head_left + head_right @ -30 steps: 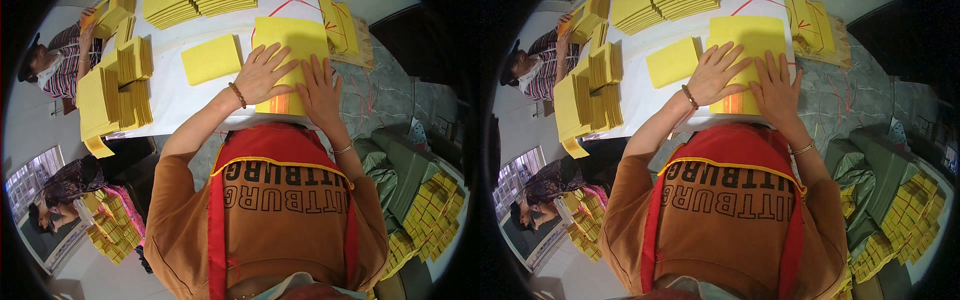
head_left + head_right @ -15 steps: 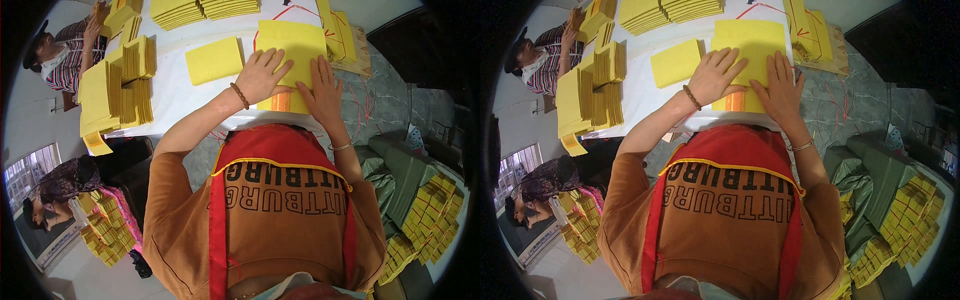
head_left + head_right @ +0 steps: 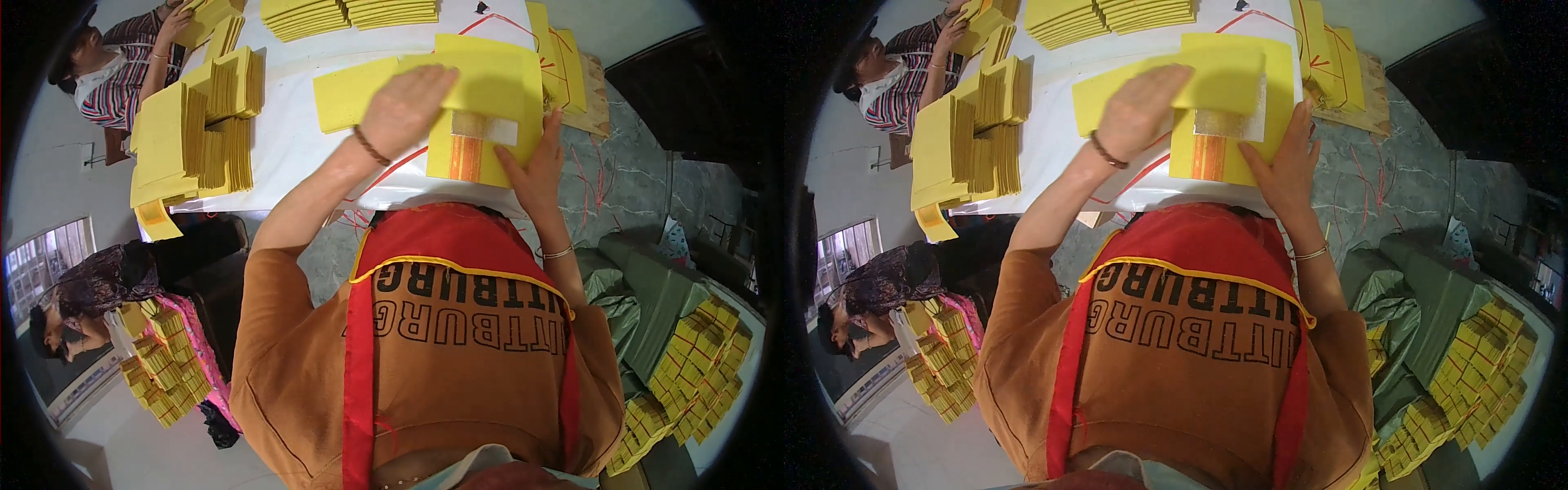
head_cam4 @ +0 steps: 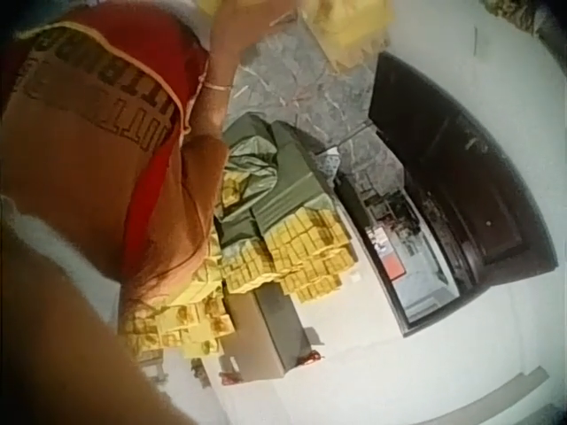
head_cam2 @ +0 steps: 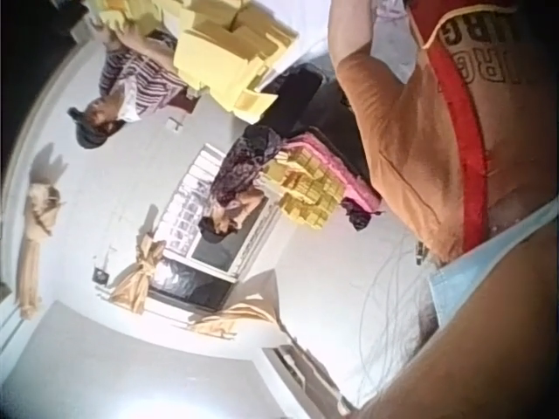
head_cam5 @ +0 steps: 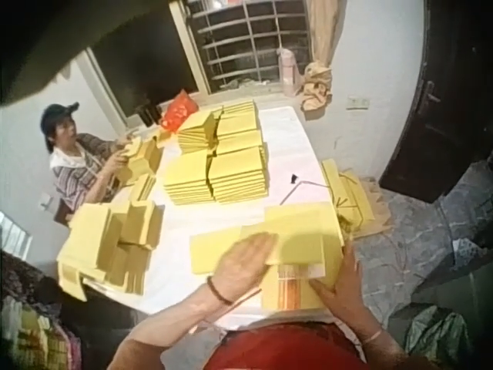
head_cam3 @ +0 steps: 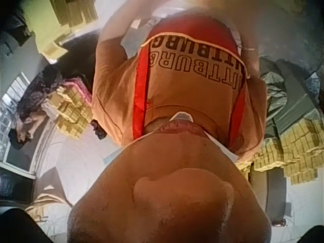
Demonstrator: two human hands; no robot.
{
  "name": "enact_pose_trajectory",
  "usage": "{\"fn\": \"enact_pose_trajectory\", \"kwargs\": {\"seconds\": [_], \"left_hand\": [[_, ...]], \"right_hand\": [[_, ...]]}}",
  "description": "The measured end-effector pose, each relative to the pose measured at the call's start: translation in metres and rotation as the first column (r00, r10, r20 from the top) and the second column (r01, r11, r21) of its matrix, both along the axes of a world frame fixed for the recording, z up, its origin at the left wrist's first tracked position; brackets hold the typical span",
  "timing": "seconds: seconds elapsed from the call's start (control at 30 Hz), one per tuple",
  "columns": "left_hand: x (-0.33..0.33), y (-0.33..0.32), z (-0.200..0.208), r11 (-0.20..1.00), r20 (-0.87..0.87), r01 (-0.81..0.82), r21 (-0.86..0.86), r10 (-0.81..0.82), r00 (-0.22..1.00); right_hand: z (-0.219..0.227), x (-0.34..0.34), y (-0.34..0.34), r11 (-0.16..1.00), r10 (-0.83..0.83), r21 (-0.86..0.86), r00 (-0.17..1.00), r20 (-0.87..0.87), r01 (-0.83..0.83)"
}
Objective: Folding and stacking yellow paper sheets with silver foil centers on a table.
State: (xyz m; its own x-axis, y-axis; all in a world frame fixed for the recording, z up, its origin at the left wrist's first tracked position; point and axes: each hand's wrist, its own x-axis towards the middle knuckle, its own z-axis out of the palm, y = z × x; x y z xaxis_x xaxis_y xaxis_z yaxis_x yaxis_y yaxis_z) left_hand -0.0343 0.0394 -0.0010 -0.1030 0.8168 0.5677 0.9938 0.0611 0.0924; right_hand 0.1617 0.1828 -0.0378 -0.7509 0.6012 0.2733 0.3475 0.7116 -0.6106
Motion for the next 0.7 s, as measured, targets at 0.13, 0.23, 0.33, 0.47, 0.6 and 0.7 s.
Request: {"fn": "enact_pose_trajectory", "kwargs": {"seconds": [0.13, 0.23, 0.33, 0.47, 0.6, 0.7], "left_hand": [[-0.047, -0.044, -0.005, 0.985, -0.03, -0.169, 0.019, 0.17, 0.985], [-0.068, -0.075, -0.029, 0.937, -0.042, -0.33, -0.112, 0.327, 0.944], [-0.073, -0.094, -0.052, 0.9, -0.068, -0.413, -0.137, 0.407, 0.911], [-0.073, -0.1, -0.081, 0.903, -0.073, -0.412, -0.124, 0.405, 0.911], [-0.057, -0.094, -0.091, 0.909, 0.02, -0.349, -0.228, 0.363, 0.932], [-0.058, -0.097, -0.093, 0.907, 0.046, -0.345, -0.239, 0.366, 0.93]], "right_hand": [[0.007, 0.002, 0.005, 0.996, 0.09, -0.002, 0.964, 0.249, -0.093], [0.004, 0.002, 0.01, 0.988, 0.139, 0.029, 0.961, 0.241, -0.15], [-0.002, 0.001, 0.013, 0.982, 0.19, -0.029, 0.977, 0.096, -0.188], [-0.002, -0.001, 0.011, 0.978, 0.204, -0.049, 0.979, 0.012, -0.203], [0.0, -0.001, 0.01, 0.975, 0.208, -0.081, 0.978, 0.003, -0.207], [-0.002, -0.001, 0.011, 0.976, 0.21, -0.066, 0.977, 0.033, -0.207]]}}
